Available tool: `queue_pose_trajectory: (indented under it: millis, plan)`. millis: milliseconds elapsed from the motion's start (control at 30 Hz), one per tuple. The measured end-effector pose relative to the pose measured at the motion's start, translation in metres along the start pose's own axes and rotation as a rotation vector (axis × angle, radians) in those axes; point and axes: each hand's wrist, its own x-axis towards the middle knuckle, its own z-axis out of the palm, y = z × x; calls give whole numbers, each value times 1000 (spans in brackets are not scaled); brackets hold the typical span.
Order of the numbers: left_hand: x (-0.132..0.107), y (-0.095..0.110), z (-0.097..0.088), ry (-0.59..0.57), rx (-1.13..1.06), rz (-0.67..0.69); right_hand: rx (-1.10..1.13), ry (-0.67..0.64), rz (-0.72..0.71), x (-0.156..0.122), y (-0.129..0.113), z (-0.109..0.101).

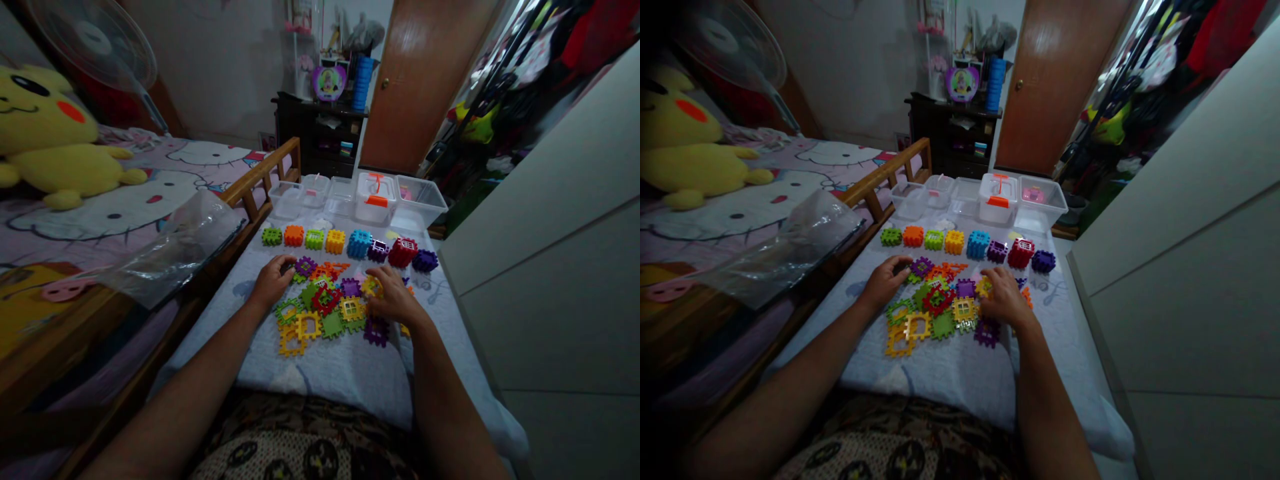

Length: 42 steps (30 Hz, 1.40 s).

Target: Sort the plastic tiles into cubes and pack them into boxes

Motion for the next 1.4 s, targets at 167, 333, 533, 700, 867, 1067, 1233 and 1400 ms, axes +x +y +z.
queue_pose_trajectory:
  millis: [167, 333, 533, 700, 867, 1067, 1233, 1400]
  plan:
    - [0, 2, 0, -1, 13, 8, 1, 34, -4, 0, 5, 5]
    - [0, 1, 1, 3, 13, 15, -50, 13, 20, 0, 6, 3]
    - [1, -1, 1, 4, 14, 12, -88, -78, -62, -4, -20, -6]
    - [0, -2, 2, 9, 19, 9, -145, -134, -51, -4, -31, -2]
    - [0, -2, 1, 5, 35, 17, -91, -114, -45, -1, -30, 1]
    - [1, -4, 2, 7, 33, 22, 48, -56, -65, 0, -24, 5]
    - [0, -2, 1, -3, 49, 26, 246, 73, -55, 1, -25, 1]
    - [0, 3, -2, -26, 96, 25, 313, 420, -86, 5, -32, 4]
